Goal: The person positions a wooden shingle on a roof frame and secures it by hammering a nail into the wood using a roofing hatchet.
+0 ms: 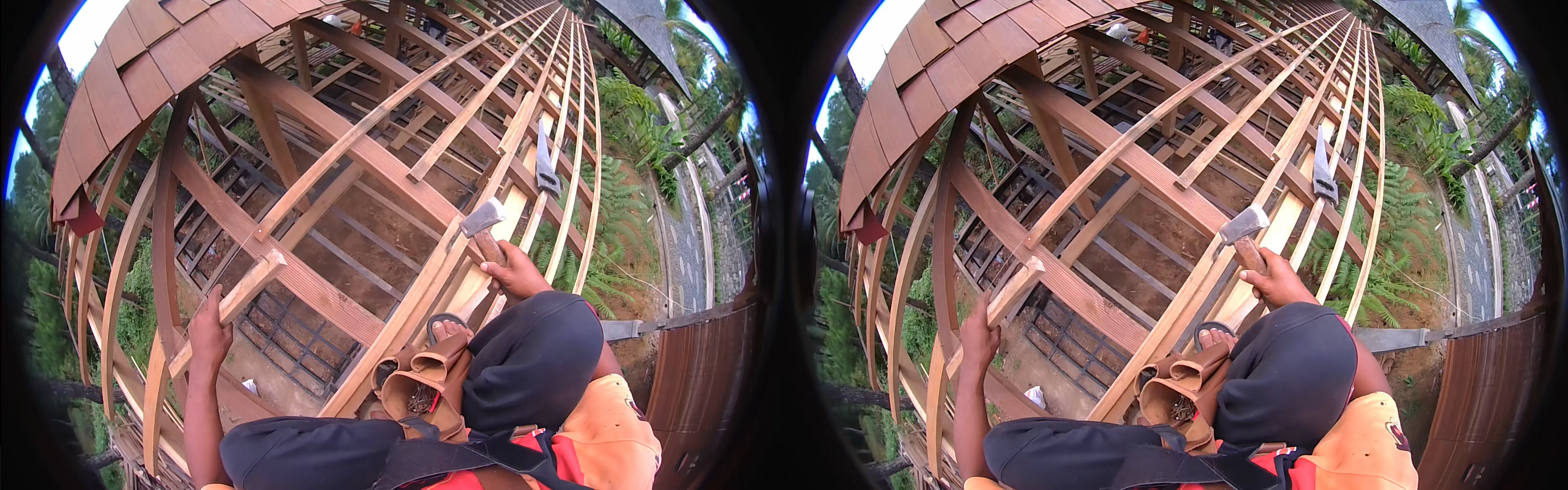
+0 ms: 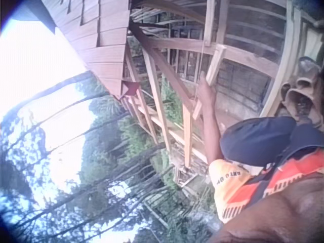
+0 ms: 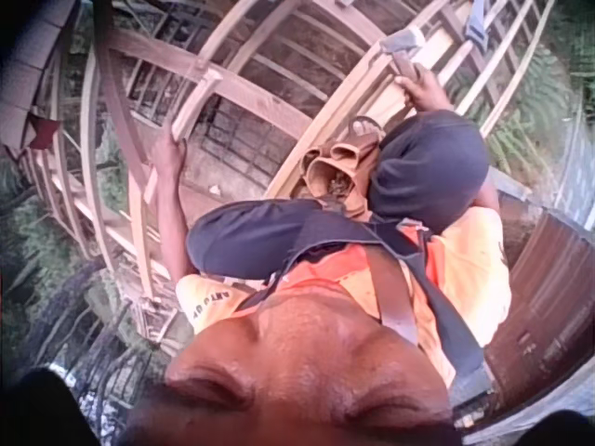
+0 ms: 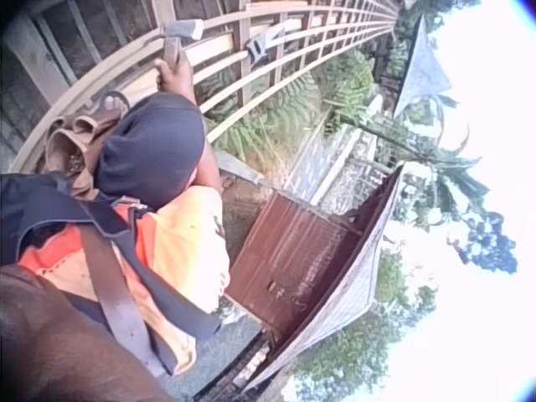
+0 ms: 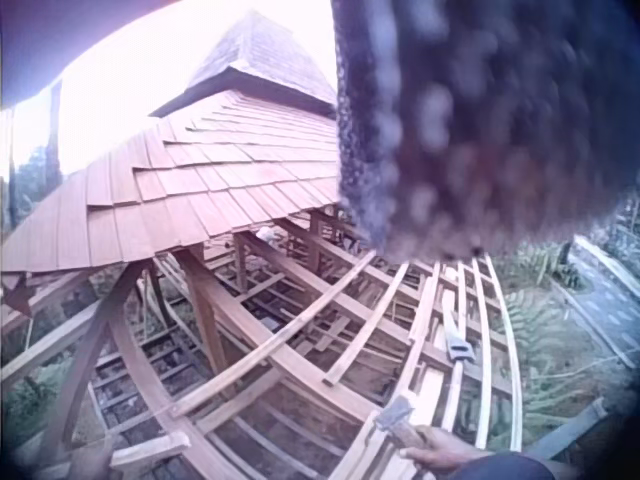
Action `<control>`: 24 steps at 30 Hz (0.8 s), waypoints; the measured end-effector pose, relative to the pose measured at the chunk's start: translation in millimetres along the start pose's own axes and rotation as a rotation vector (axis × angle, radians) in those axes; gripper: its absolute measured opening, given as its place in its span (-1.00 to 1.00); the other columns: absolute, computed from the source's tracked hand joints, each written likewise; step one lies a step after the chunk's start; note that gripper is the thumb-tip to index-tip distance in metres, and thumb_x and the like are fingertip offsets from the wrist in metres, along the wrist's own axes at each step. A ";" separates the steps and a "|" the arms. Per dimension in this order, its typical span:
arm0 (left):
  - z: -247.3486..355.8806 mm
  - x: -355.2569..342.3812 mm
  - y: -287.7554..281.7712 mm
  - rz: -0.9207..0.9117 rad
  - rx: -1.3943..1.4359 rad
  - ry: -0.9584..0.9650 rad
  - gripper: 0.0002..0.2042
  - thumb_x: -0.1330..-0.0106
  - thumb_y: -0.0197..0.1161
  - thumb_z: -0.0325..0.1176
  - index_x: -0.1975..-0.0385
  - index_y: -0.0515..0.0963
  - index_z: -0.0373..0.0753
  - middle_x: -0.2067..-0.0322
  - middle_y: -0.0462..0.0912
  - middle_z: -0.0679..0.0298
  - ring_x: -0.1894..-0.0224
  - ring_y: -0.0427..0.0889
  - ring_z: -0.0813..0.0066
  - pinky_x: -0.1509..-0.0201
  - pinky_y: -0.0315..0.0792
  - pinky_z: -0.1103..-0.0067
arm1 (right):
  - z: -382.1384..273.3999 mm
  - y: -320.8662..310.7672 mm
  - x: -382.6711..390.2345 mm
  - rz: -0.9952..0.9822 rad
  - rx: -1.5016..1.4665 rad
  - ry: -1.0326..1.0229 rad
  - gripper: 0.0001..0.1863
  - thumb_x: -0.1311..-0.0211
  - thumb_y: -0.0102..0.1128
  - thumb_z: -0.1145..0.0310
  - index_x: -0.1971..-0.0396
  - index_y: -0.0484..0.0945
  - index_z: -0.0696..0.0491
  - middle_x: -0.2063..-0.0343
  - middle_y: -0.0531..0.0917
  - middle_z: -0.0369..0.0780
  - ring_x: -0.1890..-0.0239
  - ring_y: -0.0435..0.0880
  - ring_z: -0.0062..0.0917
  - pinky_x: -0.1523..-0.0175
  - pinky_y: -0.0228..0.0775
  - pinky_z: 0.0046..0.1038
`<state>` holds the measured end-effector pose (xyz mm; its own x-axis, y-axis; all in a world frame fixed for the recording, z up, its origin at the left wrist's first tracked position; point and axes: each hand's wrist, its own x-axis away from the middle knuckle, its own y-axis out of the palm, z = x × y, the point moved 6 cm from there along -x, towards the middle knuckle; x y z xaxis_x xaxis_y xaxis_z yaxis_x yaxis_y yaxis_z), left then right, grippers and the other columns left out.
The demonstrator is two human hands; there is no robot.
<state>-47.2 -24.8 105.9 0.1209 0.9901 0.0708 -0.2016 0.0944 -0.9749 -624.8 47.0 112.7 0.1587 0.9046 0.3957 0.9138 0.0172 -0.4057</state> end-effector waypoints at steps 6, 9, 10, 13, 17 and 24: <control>112.1 -2.7 -55.4 -0.205 0.089 -0.015 -0.57 -0.22 0.40 -0.21 0.13 0.34 -0.31 0.40 0.63 -0.24 0.24 0.64 -0.30 0.11 0.48 0.04 | -9.9 48.2 -60.8 -0.121 -0.082 -0.147 -0.66 -0.36 0.29 0.29 0.08 0.41 0.19 0.49 0.53 -0.29 0.57 0.53 -0.67 0.48 0.40 -0.48; 137.3 -12.6 -27.2 -0.352 0.211 0.065 -0.52 -0.30 0.33 -0.12 0.06 0.31 -0.38 0.39 0.61 -0.27 0.22 0.62 -0.33 0.11 0.45 0.02 | -18.4 78.5 -77.7 -0.222 -0.240 -0.155 -0.64 -0.37 0.28 0.30 0.01 0.41 0.18 0.48 0.55 -0.30 0.56 0.53 -0.69 0.47 0.38 -0.52; 153.1 -20.7 -9.6 -0.343 0.197 0.095 -0.56 -0.33 0.29 -0.13 0.10 0.31 -0.36 0.36 0.63 -0.27 0.21 0.62 -0.33 0.10 0.46 0.02 | -11.2 83.3 -83.7 -0.238 -0.254 -0.149 -0.64 -0.37 0.28 0.30 0.01 0.41 0.18 0.48 0.55 -0.30 0.56 0.53 -0.69 0.47 0.38 -0.52; 203.3 -44.6 47.2 -0.312 0.228 0.150 -0.61 -0.37 0.25 -0.13 0.15 0.30 -0.33 0.34 0.64 -0.25 0.19 0.62 -0.32 0.11 0.47 -0.01 | 5.4 85.1 -90.5 -0.195 -0.250 -0.201 -0.64 -0.37 0.27 0.31 -0.02 0.42 0.17 0.50 0.55 -0.32 0.57 0.53 -0.70 0.46 0.39 -0.54; 258.7 -82.9 98.6 -0.233 0.224 0.181 -0.59 -0.34 0.29 -0.09 0.11 0.30 -0.26 0.27 0.65 -0.14 0.17 0.65 -0.22 0.13 0.50 0.05 | 17.7 75.5 -90.9 -0.050 -0.343 -0.176 -0.64 -0.38 0.26 0.32 -0.03 0.40 0.17 0.51 0.58 -0.31 0.59 0.54 -0.69 0.49 0.38 -0.56; 335.8 -152.3 180.2 -0.206 0.147 0.215 -0.59 -0.31 0.30 -0.03 0.14 0.34 -0.20 0.33 0.70 -0.08 0.27 0.70 -0.19 0.20 0.55 0.05 | 65.8 -16.1 -121.1 0.117 -0.450 -0.104 -0.65 -0.37 0.28 0.32 0.04 0.33 0.12 0.48 0.48 -0.33 0.62 0.47 -0.71 0.54 0.38 -0.57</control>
<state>-428.3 -123.8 -9.7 0.3728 0.9057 0.2018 -0.2880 0.3197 -0.9027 -683.3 -34.8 17.1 0.2525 0.9279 0.2743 0.9669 -0.2525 -0.0362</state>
